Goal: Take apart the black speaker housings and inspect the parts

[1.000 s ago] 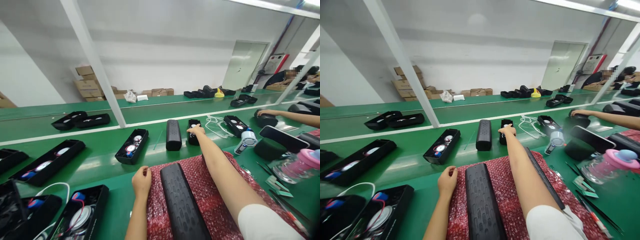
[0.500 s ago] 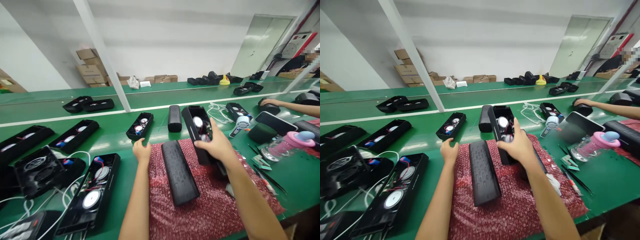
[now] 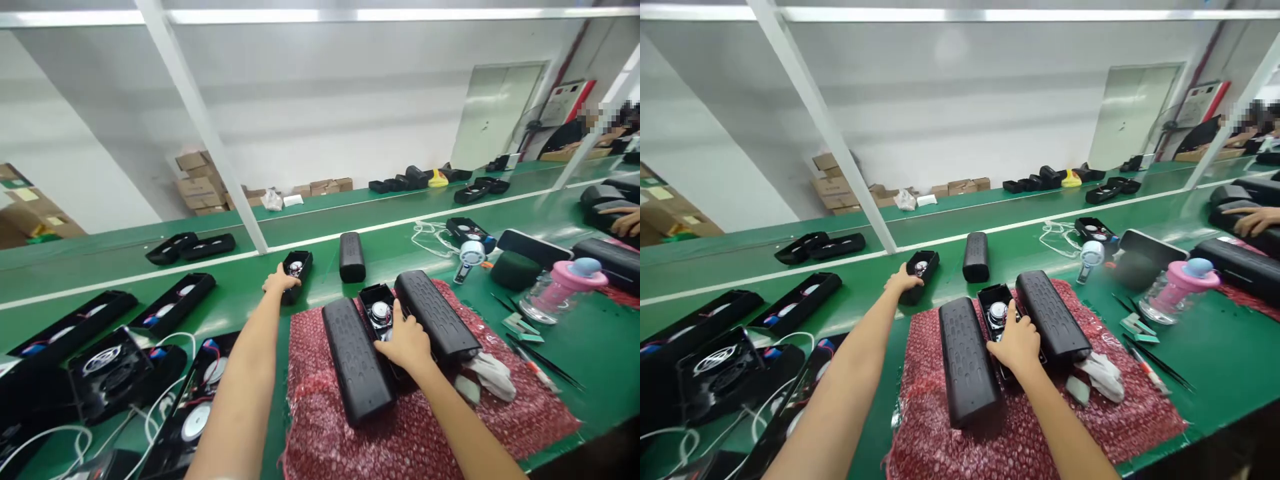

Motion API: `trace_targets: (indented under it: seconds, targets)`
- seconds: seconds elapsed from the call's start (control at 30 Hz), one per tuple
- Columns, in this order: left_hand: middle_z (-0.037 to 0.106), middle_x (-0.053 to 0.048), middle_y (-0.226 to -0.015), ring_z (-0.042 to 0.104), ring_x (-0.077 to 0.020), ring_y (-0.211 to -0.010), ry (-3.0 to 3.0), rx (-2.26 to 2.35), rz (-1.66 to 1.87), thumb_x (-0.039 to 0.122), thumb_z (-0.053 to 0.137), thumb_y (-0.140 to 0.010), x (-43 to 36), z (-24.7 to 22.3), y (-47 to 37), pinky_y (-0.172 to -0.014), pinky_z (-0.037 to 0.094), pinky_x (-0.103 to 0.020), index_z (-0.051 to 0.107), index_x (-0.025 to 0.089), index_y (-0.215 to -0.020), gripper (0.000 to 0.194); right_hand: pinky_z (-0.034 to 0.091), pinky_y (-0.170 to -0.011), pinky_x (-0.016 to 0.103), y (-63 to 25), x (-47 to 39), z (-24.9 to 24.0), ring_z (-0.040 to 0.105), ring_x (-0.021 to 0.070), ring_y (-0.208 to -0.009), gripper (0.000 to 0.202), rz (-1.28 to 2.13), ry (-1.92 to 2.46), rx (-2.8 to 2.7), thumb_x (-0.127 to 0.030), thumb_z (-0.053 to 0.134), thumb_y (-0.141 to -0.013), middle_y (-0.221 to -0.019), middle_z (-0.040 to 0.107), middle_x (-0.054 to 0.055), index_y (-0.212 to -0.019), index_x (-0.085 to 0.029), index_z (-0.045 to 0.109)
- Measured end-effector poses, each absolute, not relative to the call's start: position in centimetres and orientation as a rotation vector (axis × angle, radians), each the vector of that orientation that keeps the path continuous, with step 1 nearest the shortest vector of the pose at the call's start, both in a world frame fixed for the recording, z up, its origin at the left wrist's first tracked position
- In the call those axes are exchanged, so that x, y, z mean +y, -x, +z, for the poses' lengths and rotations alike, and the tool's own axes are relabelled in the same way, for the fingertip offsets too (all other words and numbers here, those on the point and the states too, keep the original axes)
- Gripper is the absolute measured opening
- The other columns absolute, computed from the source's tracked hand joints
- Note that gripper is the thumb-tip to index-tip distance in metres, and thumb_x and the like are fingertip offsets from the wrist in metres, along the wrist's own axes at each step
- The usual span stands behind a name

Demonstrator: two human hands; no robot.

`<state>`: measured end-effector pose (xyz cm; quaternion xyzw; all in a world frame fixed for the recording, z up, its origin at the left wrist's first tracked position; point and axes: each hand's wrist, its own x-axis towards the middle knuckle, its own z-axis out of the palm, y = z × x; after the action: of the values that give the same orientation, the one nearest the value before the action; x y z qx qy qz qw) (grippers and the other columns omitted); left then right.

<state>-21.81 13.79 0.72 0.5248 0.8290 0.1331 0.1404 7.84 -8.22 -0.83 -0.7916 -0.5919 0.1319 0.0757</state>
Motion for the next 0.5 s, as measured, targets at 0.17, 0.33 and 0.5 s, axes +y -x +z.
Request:
trace_targets:
  seconds: [0.17, 0.33, 0.5]
  targets:
    - [0.055, -0.028, -0.138, 0.054, -0.0486, -0.127, -1.489, 2.44, 0.432, 0.054, 0.076, -0.061, 9.2, 1.7, 21.9, -0.099, 0.042, -0.064, 0.011, 0.023, -0.157, 0.12, 0.046, -0.086, 0.045, -7.8, -8.1, -2.0, 0.061, 0.0403, -0.106, 0.102, 0.327, 2.321, -1.78, -0.053, 0.072, -0.072, -0.122, 0.057, 0.028, -0.155, -0.01, 0.033]
    - [0.056, -0.028, -0.135, 0.058, -0.0506, -0.12, -1.364, 2.559, 0.572, 0.063, 0.077, -0.058, -3.0, 2.7, 21.9, -0.091, 0.049, -0.063, 0.001, 0.025, -0.157, 0.131, 0.031, -0.108, 0.052, -8.1, -8.4, -2.7, 0.044, 0.042, -0.132, 0.089, 0.213, 2.151, -1.859, -0.051, 0.065, -0.082, -0.142, 0.047, 0.029, -0.154, -0.007, 0.035]
    - [0.059, -0.025, -0.133, 0.06, -0.0487, -0.118, -1.347, 2.603, 0.511, 0.058, 0.082, -0.057, -13.7, 1.7, 18.5, -0.095, 0.047, -0.063, -0.005, 0.025, -0.157, 0.136, 0.021, -0.114, 0.059, -9.1, -9.3, -3.2, 0.04, 0.0412, -0.134, 0.06, 0.155, 1.834, -1.841, -0.04, 0.056, -0.09, -0.138, 0.054, 0.024, -0.14, -0.006, 0.053]
